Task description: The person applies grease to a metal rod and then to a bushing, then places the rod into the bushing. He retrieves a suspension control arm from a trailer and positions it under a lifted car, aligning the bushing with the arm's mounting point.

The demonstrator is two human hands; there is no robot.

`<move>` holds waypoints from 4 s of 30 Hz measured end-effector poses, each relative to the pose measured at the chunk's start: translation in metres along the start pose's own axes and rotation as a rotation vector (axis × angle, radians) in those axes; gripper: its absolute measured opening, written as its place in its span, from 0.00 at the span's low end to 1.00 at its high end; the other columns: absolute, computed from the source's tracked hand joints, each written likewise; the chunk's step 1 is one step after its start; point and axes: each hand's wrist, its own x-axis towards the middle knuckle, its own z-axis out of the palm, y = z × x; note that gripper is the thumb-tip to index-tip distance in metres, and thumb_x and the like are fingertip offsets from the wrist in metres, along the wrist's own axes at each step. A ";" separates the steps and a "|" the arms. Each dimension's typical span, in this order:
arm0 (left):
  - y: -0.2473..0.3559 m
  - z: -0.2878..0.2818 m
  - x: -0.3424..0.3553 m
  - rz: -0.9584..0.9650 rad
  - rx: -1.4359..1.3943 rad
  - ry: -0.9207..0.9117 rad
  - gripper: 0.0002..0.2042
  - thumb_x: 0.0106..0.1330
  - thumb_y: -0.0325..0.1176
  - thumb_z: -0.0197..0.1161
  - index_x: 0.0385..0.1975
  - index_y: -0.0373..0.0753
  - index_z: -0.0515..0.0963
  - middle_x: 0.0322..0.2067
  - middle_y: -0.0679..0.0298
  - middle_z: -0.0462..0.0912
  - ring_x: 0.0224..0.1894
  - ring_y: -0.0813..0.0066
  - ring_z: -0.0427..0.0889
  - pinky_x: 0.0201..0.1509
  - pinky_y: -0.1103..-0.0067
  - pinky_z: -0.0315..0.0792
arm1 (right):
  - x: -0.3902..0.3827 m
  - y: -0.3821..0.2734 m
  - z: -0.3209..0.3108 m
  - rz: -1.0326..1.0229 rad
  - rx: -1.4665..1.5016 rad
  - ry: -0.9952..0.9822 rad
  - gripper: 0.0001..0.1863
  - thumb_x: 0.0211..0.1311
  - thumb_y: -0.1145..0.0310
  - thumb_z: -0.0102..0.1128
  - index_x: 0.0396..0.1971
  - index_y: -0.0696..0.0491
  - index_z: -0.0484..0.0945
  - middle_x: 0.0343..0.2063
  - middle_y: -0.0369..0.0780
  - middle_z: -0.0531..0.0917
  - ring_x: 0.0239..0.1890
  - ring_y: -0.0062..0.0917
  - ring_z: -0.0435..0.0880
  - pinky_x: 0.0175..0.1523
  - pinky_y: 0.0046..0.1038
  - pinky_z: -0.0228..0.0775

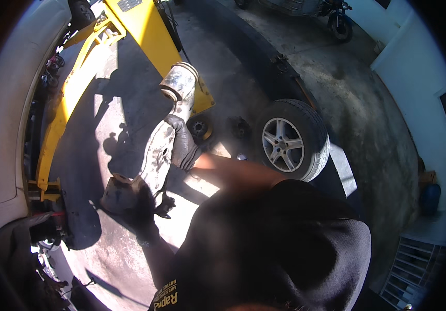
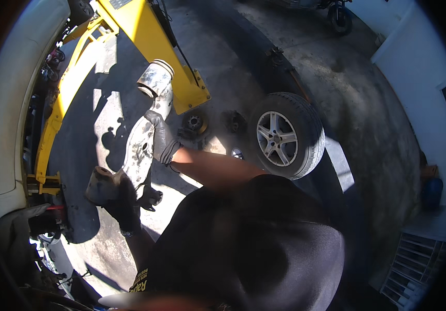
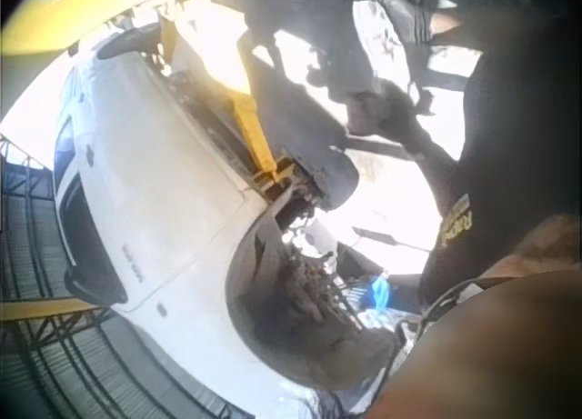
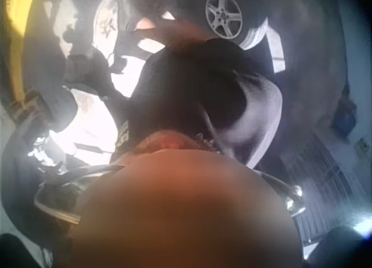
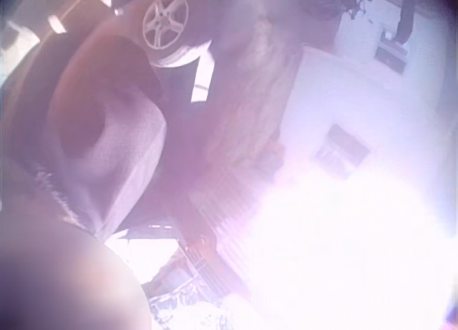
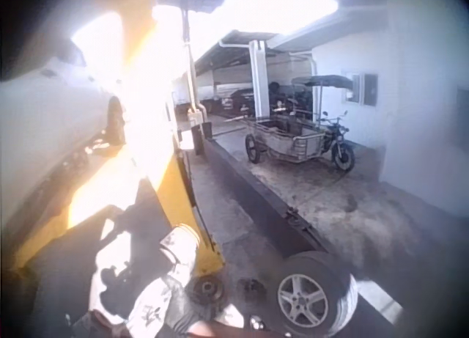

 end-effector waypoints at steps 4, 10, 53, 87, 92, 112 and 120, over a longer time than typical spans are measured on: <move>0.024 0.046 0.076 0.053 0.265 -0.357 0.19 0.75 0.31 0.64 0.63 0.35 0.74 0.50 0.58 0.85 0.54 0.64 0.86 0.59 0.66 0.81 | -0.003 -0.062 -0.028 -0.109 0.103 -0.052 0.27 0.67 0.37 0.55 0.45 0.48 0.79 0.41 0.38 0.82 0.48 0.29 0.83 0.54 0.37 0.76; 0.030 0.154 0.136 -0.510 -0.790 -0.563 0.24 0.79 0.41 0.50 0.69 0.35 0.66 0.60 0.55 0.79 0.63 0.56 0.81 0.71 0.59 0.72 | -0.005 -0.164 -0.022 -0.275 -0.074 0.501 0.37 0.65 0.33 0.53 0.55 0.54 0.76 0.48 0.43 0.82 0.47 0.37 0.84 0.53 0.37 0.79; -0.017 0.361 0.346 0.388 0.163 -0.397 0.17 0.55 0.40 0.78 0.35 0.35 0.82 0.31 0.58 0.88 0.32 0.62 0.88 0.40 0.71 0.82 | 0.209 -0.398 -0.104 -0.114 0.008 0.257 0.24 0.72 0.50 0.66 0.55 0.54 0.77 0.46 0.42 0.85 0.51 0.33 0.86 0.63 0.41 0.77; -0.077 1.465 0.478 -0.809 -0.546 -1.314 0.22 0.68 0.39 0.74 0.58 0.34 0.81 0.51 0.64 0.87 0.48 0.73 0.84 0.54 0.75 0.77 | 0.300 -1.148 -0.618 -0.633 -0.918 2.062 0.36 0.66 0.37 0.64 0.47 0.61 0.84 0.33 0.61 0.84 0.39 0.55 0.83 0.46 0.47 0.72; -0.073 1.456 0.456 -0.653 -0.396 -1.136 0.21 0.70 0.37 0.72 0.57 0.33 0.80 0.51 0.62 0.86 0.52 0.74 0.83 0.57 0.75 0.75 | 0.293 -1.150 -0.645 -0.365 -1.090 2.138 0.36 0.68 0.31 0.53 0.50 0.52 0.84 0.35 0.64 0.83 0.44 0.59 0.83 0.51 0.50 0.74; -0.085 1.443 0.454 0.191 0.180 -1.195 0.55 0.59 0.52 0.79 0.78 0.31 0.50 0.67 0.38 0.65 0.71 0.43 0.62 0.74 0.56 0.62 | 0.173 -0.964 -0.505 -0.156 -1.600 1.860 0.49 0.58 0.43 0.76 0.72 0.55 0.65 0.67 0.52 0.73 0.70 0.42 0.72 0.74 0.45 0.64; -0.018 1.394 0.411 0.963 -0.209 -1.625 0.44 0.60 0.49 0.77 0.71 0.32 0.65 0.61 0.45 0.75 0.65 0.46 0.73 0.72 0.56 0.65 | 0.168 -0.918 -0.538 0.055 -2.126 1.722 0.68 0.38 0.40 0.83 0.78 0.51 0.56 0.76 0.52 0.59 0.77 0.50 0.58 0.79 0.53 0.51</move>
